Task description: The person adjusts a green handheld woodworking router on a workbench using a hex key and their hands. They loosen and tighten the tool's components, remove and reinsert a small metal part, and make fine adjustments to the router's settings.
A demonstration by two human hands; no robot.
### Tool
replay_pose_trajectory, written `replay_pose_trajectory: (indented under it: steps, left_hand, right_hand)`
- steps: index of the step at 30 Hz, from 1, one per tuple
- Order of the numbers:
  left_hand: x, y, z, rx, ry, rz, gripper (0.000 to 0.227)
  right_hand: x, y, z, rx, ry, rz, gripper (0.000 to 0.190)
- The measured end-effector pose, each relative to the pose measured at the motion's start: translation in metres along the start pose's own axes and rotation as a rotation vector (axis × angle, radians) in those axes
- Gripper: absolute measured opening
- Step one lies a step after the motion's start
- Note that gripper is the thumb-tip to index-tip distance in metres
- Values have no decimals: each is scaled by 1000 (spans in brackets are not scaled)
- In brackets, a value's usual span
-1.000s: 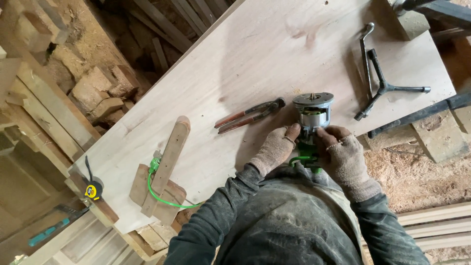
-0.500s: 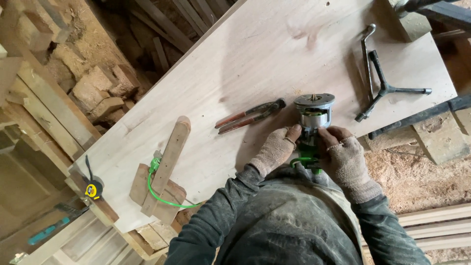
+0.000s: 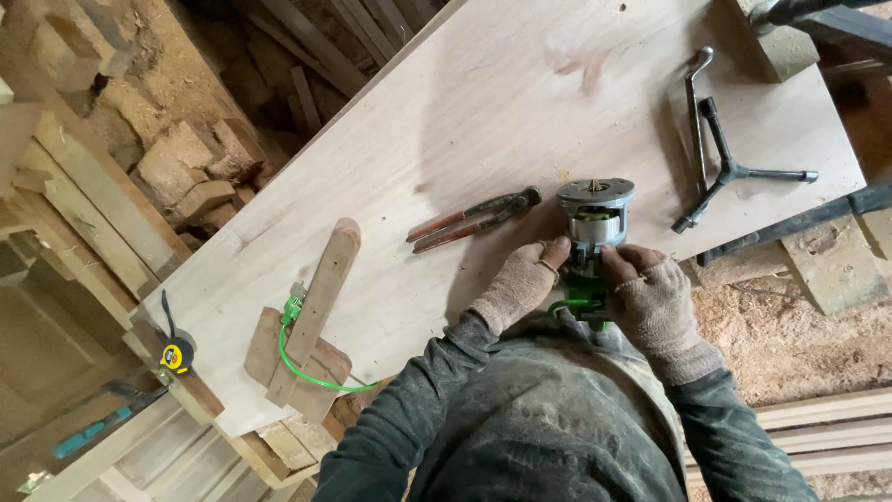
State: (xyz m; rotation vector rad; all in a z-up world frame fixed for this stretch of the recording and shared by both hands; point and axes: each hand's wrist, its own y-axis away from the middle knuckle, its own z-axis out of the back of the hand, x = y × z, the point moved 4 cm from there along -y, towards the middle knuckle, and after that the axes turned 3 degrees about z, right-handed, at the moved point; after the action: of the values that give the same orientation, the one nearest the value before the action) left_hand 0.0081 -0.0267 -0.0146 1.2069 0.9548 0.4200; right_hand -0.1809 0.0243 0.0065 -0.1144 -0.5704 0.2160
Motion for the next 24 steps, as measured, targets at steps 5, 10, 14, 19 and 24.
replay_pose_trajectory:
  steps: [5,10,14,19,24]
  left_hand:
    - [23,-20,-3,9,64,17,74]
    - [11,7,1,11,369,84,67]
    - [8,28,7,93,605,99,53]
    - [-14,62,21,156,742,60,40]
    - [-15,68,20,203,655,-89,44]
  right_hand:
    - [5,-14,4,-9,-61,-85,27]
    - [4,-17,5,-20,-100,-152,15]
    - [2,-11,5,-39,-38,-109,14]
    - [5,-6,4,-12,15,-35,33]
    - [-4,-2,-5,10,-33,-149,16]
